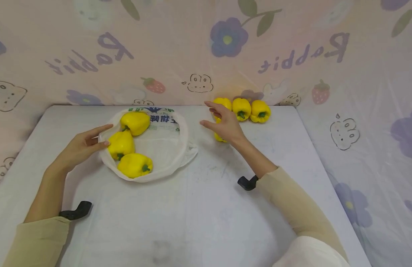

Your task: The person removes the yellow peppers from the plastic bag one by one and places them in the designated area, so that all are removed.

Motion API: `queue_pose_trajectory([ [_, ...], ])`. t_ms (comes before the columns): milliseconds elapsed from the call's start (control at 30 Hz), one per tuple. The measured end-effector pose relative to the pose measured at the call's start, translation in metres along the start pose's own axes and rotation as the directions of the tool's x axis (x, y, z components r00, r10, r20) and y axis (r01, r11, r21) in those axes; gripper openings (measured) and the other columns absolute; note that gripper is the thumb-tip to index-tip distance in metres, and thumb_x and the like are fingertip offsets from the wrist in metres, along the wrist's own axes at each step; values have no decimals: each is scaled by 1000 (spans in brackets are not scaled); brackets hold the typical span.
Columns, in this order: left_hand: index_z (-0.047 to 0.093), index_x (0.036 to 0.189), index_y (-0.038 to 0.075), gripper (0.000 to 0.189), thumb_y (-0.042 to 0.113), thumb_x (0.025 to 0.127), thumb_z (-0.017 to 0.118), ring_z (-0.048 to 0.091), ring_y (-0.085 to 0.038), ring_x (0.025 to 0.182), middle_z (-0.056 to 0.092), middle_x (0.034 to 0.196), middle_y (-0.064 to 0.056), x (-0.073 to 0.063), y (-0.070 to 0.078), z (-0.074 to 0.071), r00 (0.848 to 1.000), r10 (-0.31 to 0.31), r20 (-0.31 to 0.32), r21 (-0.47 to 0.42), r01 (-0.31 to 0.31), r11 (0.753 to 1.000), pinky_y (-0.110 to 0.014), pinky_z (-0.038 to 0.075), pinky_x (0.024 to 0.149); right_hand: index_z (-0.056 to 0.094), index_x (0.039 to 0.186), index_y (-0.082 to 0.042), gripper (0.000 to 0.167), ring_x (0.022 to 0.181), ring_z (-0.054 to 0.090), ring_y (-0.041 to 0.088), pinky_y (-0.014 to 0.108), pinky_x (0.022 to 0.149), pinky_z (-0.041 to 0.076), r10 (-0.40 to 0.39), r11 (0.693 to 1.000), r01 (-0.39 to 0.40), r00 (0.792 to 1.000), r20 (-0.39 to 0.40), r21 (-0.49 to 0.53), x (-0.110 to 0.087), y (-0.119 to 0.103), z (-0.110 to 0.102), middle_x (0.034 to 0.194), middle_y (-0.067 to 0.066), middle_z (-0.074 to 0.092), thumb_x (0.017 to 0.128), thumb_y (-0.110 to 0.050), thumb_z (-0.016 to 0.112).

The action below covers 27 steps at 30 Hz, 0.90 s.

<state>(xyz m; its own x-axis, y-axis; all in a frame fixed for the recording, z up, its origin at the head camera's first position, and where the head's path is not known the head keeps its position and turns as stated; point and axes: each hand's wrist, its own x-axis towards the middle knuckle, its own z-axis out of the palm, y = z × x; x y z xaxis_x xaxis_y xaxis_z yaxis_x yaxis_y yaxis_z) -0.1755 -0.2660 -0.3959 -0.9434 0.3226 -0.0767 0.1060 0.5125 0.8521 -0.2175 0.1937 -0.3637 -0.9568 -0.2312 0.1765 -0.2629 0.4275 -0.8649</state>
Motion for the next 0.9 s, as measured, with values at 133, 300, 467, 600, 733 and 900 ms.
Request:
queue_pose_trajectory([
  [133,38,154,17,62,25,99,64,57,-3,102,36,154,-19,0,1,0,1000,5,0,1,-5,1000,-13,50,79,53,144,-12,63,130,51,22,34,110,39,-16,1000,16,999,39,-3,6,-7,11,146,3,51,87,-22,79],
  [300,38,154,17,62,25,99,64,56,-3,103,35,155,-19,-1,0,0,1000,0,-5,3,0,1000,-13,50,79,53,143,-13,63,128,52,21,31,109,40,-61,997,64,995,72,-37,12,-15,22,146,3,52,86,-23,79],
  [467,38,154,18,62,25,99,64,56,-6,104,36,155,-18,-1,0,0,1000,-7,-13,6,7,1000,-12,49,79,52,144,-11,64,127,52,23,31,108,41,-83,995,88,991,102,-42,18,-20,33,146,3,52,87,-24,79],
  [600,38,154,18,62,25,99,64,54,-8,106,35,156,-18,-1,1,-1,1000,-11,-20,11,11,1000,-11,48,80,52,144,-12,63,126,53,21,30,107,42,-82,995,90,989,124,-54,23,-24,43,145,3,53,88,-26,78],
  [733,38,154,19,62,27,99,64,53,-14,108,36,156,-17,-1,1,0,1000,-21,-22,34,22,999,-10,46,81,53,143,-14,62,124,54,19,27,105,42,-74,993,85,988,137,-78,27,-26,53,144,3,54,88,-28,78],
  [900,38,154,18,62,27,99,64,53,-13,109,35,156,-18,-1,2,0,1000,-20,-16,26,20,999,-10,46,81,53,143,-14,61,124,55,21,28,105,43,-84,992,98,983,161,-80,32,-28,66,143,4,55,89,-28,77],
])
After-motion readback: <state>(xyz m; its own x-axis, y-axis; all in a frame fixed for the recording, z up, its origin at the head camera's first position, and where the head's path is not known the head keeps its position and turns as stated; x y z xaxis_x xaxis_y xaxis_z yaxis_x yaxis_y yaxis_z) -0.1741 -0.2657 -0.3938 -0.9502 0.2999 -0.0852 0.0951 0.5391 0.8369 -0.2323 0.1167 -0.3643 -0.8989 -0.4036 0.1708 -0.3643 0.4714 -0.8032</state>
